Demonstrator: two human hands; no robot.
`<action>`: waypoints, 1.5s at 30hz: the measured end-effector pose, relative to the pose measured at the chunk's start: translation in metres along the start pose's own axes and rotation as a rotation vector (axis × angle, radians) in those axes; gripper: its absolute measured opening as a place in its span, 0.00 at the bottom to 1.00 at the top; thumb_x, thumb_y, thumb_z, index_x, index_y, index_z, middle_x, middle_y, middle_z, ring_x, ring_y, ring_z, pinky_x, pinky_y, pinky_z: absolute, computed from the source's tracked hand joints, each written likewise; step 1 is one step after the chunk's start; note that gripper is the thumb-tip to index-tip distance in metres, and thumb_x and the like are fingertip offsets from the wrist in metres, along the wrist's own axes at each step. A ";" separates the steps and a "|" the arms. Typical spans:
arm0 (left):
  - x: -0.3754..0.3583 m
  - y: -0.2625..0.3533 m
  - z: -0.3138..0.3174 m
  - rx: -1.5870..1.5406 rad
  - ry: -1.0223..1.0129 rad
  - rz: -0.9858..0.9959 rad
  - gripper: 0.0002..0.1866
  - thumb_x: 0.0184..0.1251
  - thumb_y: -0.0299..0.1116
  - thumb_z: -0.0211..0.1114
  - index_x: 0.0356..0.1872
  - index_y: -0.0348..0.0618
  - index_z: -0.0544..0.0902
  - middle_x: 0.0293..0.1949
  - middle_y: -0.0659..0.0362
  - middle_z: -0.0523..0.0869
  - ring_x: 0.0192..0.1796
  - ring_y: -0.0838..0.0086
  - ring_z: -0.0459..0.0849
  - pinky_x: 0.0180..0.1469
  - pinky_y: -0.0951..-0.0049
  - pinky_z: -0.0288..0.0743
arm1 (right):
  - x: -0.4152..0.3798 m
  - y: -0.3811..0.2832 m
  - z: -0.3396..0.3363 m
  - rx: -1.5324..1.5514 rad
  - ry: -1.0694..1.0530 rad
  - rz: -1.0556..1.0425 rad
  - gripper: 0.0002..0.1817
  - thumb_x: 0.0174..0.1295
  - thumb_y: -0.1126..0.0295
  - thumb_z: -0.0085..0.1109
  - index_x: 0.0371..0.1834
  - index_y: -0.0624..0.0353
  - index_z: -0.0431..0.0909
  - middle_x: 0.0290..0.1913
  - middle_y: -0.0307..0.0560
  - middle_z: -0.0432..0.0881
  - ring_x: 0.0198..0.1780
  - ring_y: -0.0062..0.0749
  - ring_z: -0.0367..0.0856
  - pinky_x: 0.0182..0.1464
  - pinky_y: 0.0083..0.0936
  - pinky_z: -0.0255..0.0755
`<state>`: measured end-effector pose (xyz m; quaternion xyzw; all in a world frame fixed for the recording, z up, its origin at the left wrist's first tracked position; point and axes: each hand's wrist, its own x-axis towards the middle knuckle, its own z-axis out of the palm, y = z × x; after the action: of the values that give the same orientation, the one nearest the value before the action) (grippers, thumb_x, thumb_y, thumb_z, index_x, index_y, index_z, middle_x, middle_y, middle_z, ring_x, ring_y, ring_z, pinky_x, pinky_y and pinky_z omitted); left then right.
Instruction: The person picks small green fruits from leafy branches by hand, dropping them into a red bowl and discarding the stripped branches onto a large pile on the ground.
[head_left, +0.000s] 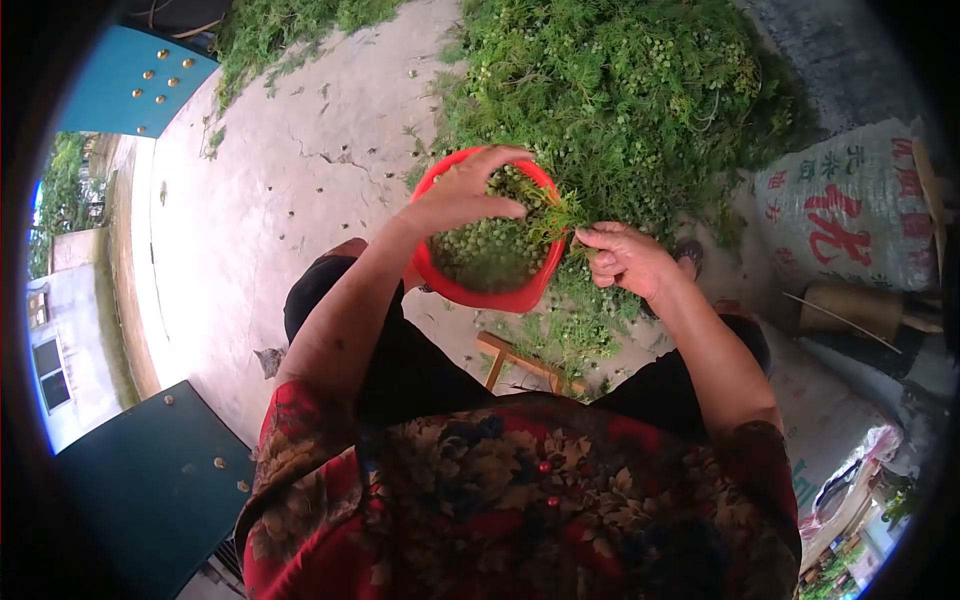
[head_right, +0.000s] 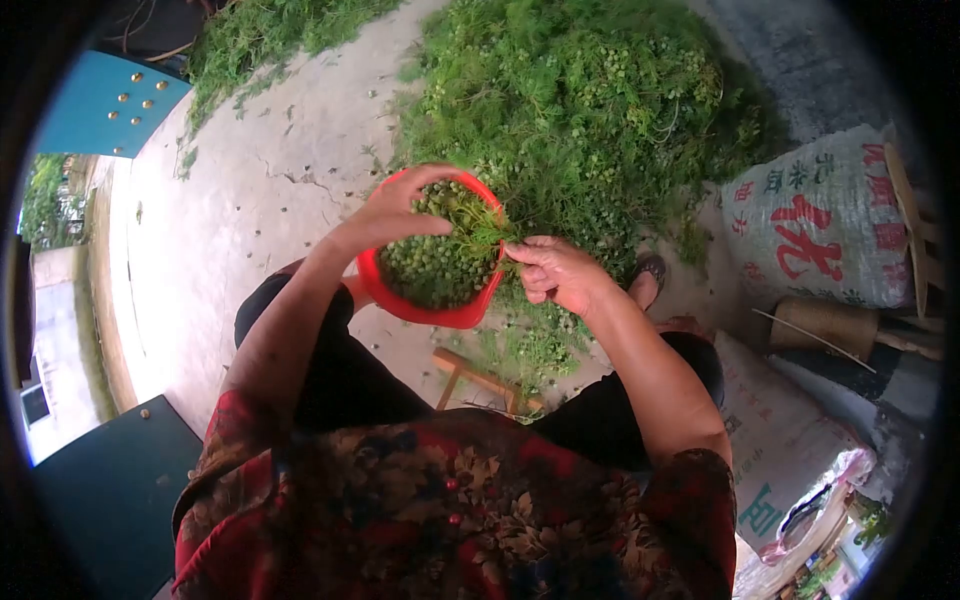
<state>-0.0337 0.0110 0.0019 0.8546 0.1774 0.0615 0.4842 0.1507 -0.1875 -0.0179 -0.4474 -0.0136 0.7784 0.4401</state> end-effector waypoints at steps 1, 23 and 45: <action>0.001 0.008 0.003 -0.020 -0.063 0.022 0.28 0.55 0.39 0.67 0.59 0.48 0.72 0.58 0.56 0.75 0.61 0.69 0.72 0.62 0.69 0.64 | 0.002 0.000 0.001 -0.023 0.008 0.004 0.10 0.64 0.62 0.57 0.30 0.51 0.70 0.13 0.25 0.54 0.13 0.13 0.47 0.20 0.18 0.44; 0.000 -0.075 -0.004 0.793 -0.093 -0.218 0.06 0.59 0.31 0.56 0.35 0.41 0.76 0.36 0.50 0.80 0.41 0.54 0.81 0.42 0.60 0.76 | -0.030 0.000 0.017 -1.685 0.521 -0.680 0.09 0.62 0.64 0.50 0.33 0.58 0.69 0.27 0.55 0.75 0.32 0.56 0.74 0.35 0.45 0.67; 0.011 -0.026 -0.010 0.032 -0.218 -0.288 0.14 0.63 0.40 0.60 0.41 0.41 0.77 0.29 0.60 0.79 0.33 0.75 0.80 0.35 0.73 0.74 | -0.011 -0.011 -0.004 -1.554 0.630 -0.574 0.08 0.61 0.63 0.51 0.37 0.55 0.73 0.31 0.55 0.78 0.36 0.54 0.77 0.37 0.46 0.70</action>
<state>-0.0325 0.0357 -0.0155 0.8295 0.2453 -0.1042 0.4908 0.1630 -0.1901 -0.0077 -0.7928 -0.5283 0.2493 0.1736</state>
